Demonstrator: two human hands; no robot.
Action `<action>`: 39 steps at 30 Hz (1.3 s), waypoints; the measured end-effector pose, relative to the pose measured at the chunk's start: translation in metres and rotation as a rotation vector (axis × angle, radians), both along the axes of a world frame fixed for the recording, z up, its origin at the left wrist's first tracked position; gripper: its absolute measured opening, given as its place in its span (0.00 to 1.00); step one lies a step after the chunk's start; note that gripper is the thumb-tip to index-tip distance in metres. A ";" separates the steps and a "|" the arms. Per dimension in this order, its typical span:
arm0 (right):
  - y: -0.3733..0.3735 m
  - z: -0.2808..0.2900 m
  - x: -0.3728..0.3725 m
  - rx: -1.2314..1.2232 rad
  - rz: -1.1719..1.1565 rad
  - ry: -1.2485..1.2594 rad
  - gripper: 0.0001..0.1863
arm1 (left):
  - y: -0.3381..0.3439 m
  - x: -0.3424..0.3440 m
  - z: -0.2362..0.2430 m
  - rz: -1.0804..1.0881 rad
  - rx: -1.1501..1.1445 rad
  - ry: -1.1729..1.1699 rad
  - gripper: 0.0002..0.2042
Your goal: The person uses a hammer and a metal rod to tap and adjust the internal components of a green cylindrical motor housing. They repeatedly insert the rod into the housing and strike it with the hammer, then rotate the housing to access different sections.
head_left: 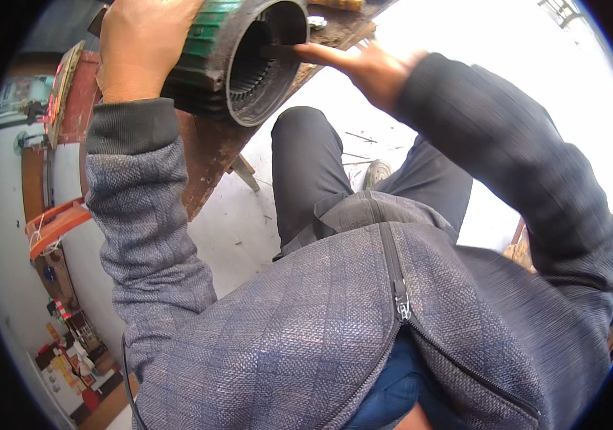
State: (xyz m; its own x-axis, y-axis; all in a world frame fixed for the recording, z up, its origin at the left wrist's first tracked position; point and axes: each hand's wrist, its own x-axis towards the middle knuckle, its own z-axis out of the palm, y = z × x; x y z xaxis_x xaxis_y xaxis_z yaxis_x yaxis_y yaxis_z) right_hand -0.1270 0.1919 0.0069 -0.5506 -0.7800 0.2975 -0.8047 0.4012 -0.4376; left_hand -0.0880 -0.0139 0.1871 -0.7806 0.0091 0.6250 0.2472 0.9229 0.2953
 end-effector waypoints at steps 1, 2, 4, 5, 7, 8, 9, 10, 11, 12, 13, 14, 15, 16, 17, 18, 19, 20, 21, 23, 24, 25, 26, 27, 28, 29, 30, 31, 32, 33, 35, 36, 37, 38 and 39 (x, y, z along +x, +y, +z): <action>-0.003 -0.025 0.000 -0.245 0.105 0.084 0.38 | 0.002 0.003 0.001 0.015 -0.022 -0.007 0.22; -0.015 -0.009 0.011 -0.115 0.035 -0.122 0.37 | 0.004 0.004 0.002 0.016 -0.042 -0.018 0.22; -0.043 0.030 0.034 0.144 -0.130 -0.438 0.37 | 0.012 0.001 -0.001 0.002 0.004 0.043 0.22; -0.068 0.026 0.024 0.183 -0.216 -0.276 0.39 | 0.013 0.005 0.001 0.021 -0.100 0.018 0.22; -0.065 0.046 0.008 0.426 -0.207 -0.231 0.40 | 0.015 0.002 0.003 0.052 0.013 -0.081 0.22; -0.048 0.064 0.005 0.493 -0.215 -0.322 0.41 | 0.015 -0.001 0.002 0.017 0.010 -0.027 0.22; -0.025 0.050 -0.002 0.496 -0.142 -0.022 0.42 | 0.014 -0.001 0.002 -0.004 0.001 0.023 0.22; -0.001 0.060 0.003 0.620 -0.075 -0.020 0.42 | 0.013 -0.001 0.003 -0.015 -0.014 0.071 0.21; 0.003 0.018 0.000 0.064 0.080 0.044 0.43 | 0.012 0.001 0.001 -0.030 -0.071 0.141 0.21; -0.003 -0.002 0.005 -0.091 0.065 -0.058 0.43 | 0.012 0.004 -0.002 -0.041 -0.128 0.213 0.21; -0.010 -0.021 0.009 -0.276 0.091 -0.122 0.43 | 0.009 0.000 0.000 -0.030 -0.098 0.113 0.21; -0.025 0.002 0.016 -0.034 -0.036 -0.232 0.41 | 0.008 -0.001 -0.001 -0.037 0.005 0.027 0.20; -0.041 0.027 0.024 0.222 -0.140 -0.286 0.40 | 0.006 -0.004 0.000 -0.036 0.110 -0.053 0.20; -0.048 0.041 0.022 0.325 -0.184 -0.300 0.36 | 0.004 -0.004 0.000 -0.053 0.095 -0.043 0.20; -0.055 0.026 0.010 0.391 -0.263 -0.178 0.35 | 0.003 -0.003 -0.001 -0.080 0.084 -0.033 0.20; -0.039 0.034 0.007 0.406 -0.219 -0.044 0.36 | 0.001 -0.004 -0.002 -0.101 0.075 -0.031 0.19; -0.022 0.040 0.005 0.434 -0.190 0.080 0.37 | 0.000 0.000 -0.005 -0.037 0.055 -0.033 0.19; -0.005 0.048 0.003 0.476 -0.169 0.212 0.38 | 0.000 0.000 -0.006 -0.046 0.050 -0.002 0.20; 0.014 0.073 0.009 0.675 -0.128 0.064 0.40 | 0.000 0.000 -0.007 -0.042 0.045 0.034 0.20; 0.001 -0.029 0.000 -0.159 0.065 0.176 0.41 | -0.001 0.000 -0.008 -0.022 0.009 0.049 0.20; -0.016 -0.010 0.006 0.005 -0.010 0.005 0.41 | -0.001 0.000 -0.009 -0.012 -0.024 0.028 0.21; -0.033 0.009 0.013 0.177 -0.092 -0.137 0.41 | -0.001 -0.005 -0.006 -0.015 0.034 -0.033 0.21; -0.050 0.030 0.020 0.347 -0.176 -0.236 0.41 | -0.001 -0.004 -0.003 0.001 0.085 -0.111 0.21; -0.064 0.036 0.020 0.431 -0.215 -0.126 0.39 | -0.002 -0.005 -0.001 -0.019 0.097 -0.130 0.21; -0.062 0.036 0.013 0.517 -0.256 -0.016 0.38 | -0.001 -0.005 -0.001 -0.034 0.080 -0.133 0.20; -0.051 0.018 -0.007 0.400 -0.222 0.073 0.37 | 0.000 -0.005 -0.001 -0.051 0.068 -0.136 0.20; -0.029 0.030 -0.007 0.376 -0.216 0.167 0.36 | 0.000 -0.005 0.002 -0.052 0.035 -0.119 0.20; -0.005 0.044 -0.006 0.378 -0.216 0.248 0.35 | 0.003 -0.003 -0.001 -0.032 0.034 -0.040 0.19; 0.014 0.038 -0.011 0.426 -0.137 0.246 0.42 | 0.005 -0.001 -0.003 -0.043 0.034 -0.025 0.19; -0.002 0.018 -0.014 0.256 -0.071 0.188 0.45 | 0.007 0.004 -0.003 -0.050 0.027 0.000 0.18; -0.024 -0.009 -0.008 0.162 -0.084 0.028 0.46 | 0.010 0.004 -0.004 -0.006 0.002 -0.001 0.18; -0.032 0.001 0.000 0.189 -0.126 -0.041 0.44 | 0.012 0.003 -0.003 0.016 -0.011 -0.002 0.18; -0.043 0.020 0.004 0.275 -0.169 -0.031 0.40 | 0.013 0.006 0.000 0.040 -0.029 -0.020 0.18; -0.047 0.031 0.005 0.366 -0.200 -0.029 0.36 | 0.014 0.003 0.002 0.045 -0.033 -0.028 0.18; -0.051 0.036 -0.003 0.345 -0.251 -0.149 0.32 | 0.014 0.006 0.001 0.029 -0.037 -0.009 0.18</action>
